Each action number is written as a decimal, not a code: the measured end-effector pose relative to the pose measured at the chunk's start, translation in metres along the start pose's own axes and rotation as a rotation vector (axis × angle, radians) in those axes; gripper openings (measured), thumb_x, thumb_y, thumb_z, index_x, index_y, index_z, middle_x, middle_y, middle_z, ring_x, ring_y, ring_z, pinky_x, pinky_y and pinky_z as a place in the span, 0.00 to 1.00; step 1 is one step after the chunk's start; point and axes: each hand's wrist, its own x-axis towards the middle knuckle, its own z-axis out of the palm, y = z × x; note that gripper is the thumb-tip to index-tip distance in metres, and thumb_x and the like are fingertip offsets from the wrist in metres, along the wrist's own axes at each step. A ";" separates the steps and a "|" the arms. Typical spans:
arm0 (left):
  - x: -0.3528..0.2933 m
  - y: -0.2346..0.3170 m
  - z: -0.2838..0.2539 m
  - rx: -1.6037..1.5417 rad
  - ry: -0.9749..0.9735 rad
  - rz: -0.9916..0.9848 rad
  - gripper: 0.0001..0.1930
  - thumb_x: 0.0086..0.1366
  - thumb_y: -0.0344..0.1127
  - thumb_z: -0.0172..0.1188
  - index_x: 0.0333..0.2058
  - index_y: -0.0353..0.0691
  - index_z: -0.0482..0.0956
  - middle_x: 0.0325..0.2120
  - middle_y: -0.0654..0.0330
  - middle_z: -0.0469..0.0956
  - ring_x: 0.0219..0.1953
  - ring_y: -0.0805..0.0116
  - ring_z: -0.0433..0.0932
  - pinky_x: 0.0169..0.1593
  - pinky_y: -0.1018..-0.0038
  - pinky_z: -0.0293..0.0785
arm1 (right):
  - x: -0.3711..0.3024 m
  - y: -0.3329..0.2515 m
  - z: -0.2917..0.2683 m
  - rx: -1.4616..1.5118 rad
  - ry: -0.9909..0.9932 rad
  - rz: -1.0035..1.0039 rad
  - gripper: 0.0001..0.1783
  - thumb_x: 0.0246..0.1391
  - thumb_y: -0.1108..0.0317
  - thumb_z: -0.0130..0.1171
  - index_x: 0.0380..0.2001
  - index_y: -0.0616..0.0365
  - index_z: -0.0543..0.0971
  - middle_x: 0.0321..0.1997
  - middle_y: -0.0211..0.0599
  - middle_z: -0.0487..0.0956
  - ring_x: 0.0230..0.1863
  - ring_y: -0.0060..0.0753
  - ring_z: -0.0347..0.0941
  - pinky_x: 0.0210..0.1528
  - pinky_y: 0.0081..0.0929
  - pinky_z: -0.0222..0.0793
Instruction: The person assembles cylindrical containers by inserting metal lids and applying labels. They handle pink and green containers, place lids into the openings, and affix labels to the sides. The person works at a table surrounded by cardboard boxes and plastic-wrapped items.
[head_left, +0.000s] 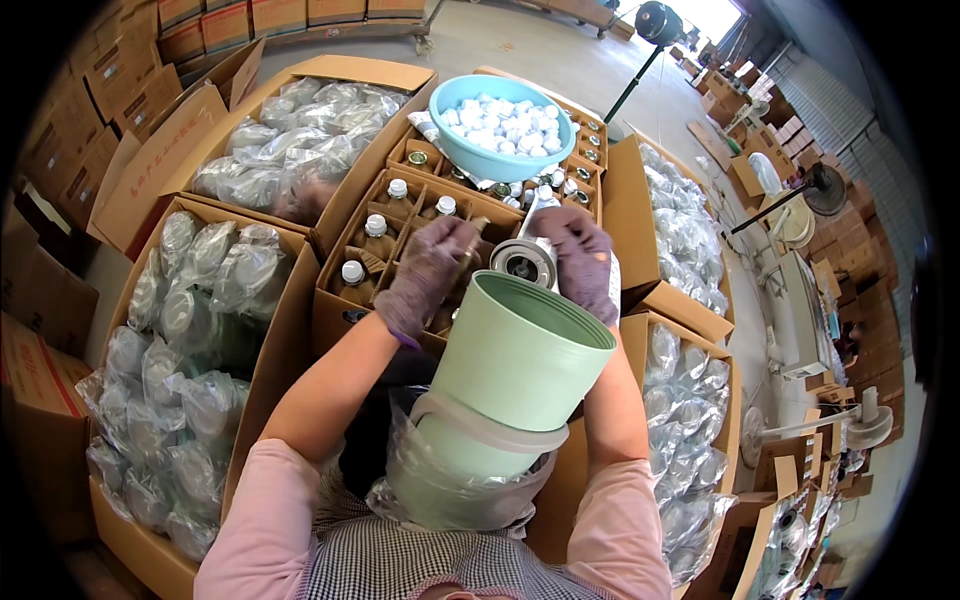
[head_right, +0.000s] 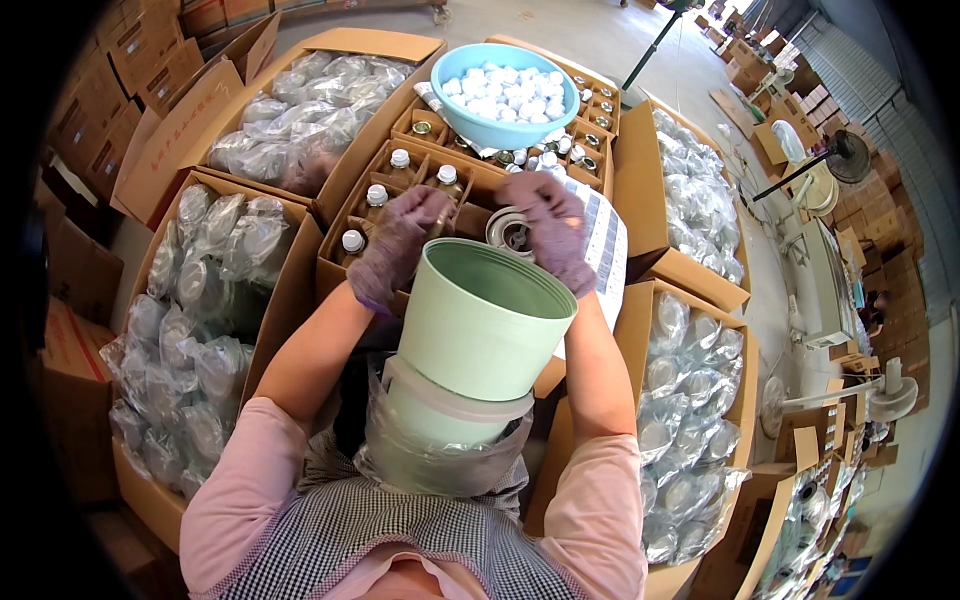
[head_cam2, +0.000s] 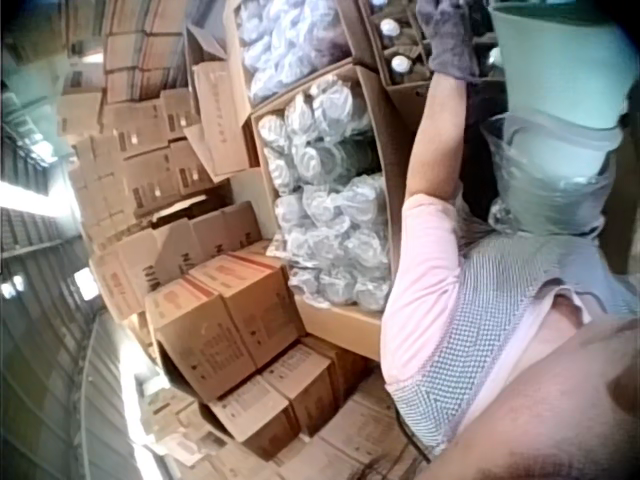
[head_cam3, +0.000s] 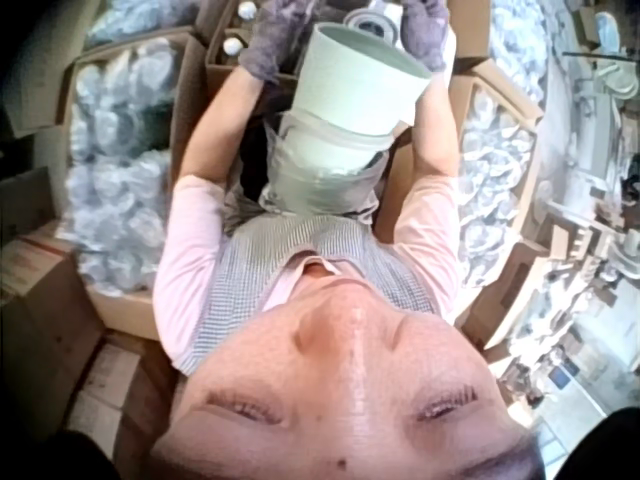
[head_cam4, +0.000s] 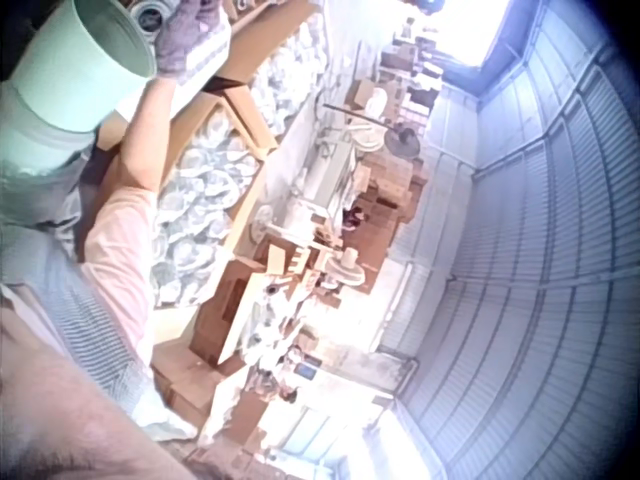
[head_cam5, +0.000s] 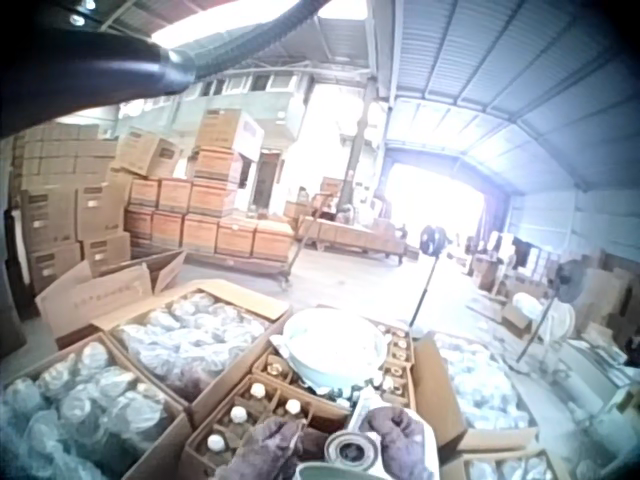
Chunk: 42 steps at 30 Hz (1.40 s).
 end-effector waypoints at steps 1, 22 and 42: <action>-0.001 0.010 -0.003 -0.152 0.020 -0.168 0.08 0.66 0.35 0.64 0.38 0.37 0.78 0.29 0.66 0.76 0.31 0.78 0.73 0.36 0.78 0.74 | 0.001 0.004 -0.010 0.099 0.102 -0.003 0.07 0.63 0.70 0.59 0.34 0.61 0.81 0.30 0.30 0.82 0.30 0.22 0.74 0.36 0.22 0.71; -0.067 -0.024 0.007 0.190 -0.625 0.610 0.19 0.66 0.28 0.58 0.55 0.34 0.73 0.45 0.54 0.80 0.44 0.58 0.81 0.50 0.70 0.78 | -0.102 -0.087 -0.017 -0.396 -0.279 -0.351 0.16 0.60 0.66 0.57 0.22 0.65 0.75 0.17 0.35 0.69 0.20 0.30 0.64 0.25 0.29 0.62; -0.161 0.134 -0.006 0.252 -0.208 0.234 0.14 0.58 0.31 0.70 0.37 0.36 0.73 0.24 0.59 0.74 0.26 0.71 0.77 0.31 0.75 0.73 | -0.121 -0.041 -0.039 -0.922 -0.134 -0.469 0.16 0.65 0.71 0.49 0.54 0.58 0.76 0.35 0.41 0.83 0.32 0.36 0.78 0.35 0.31 0.72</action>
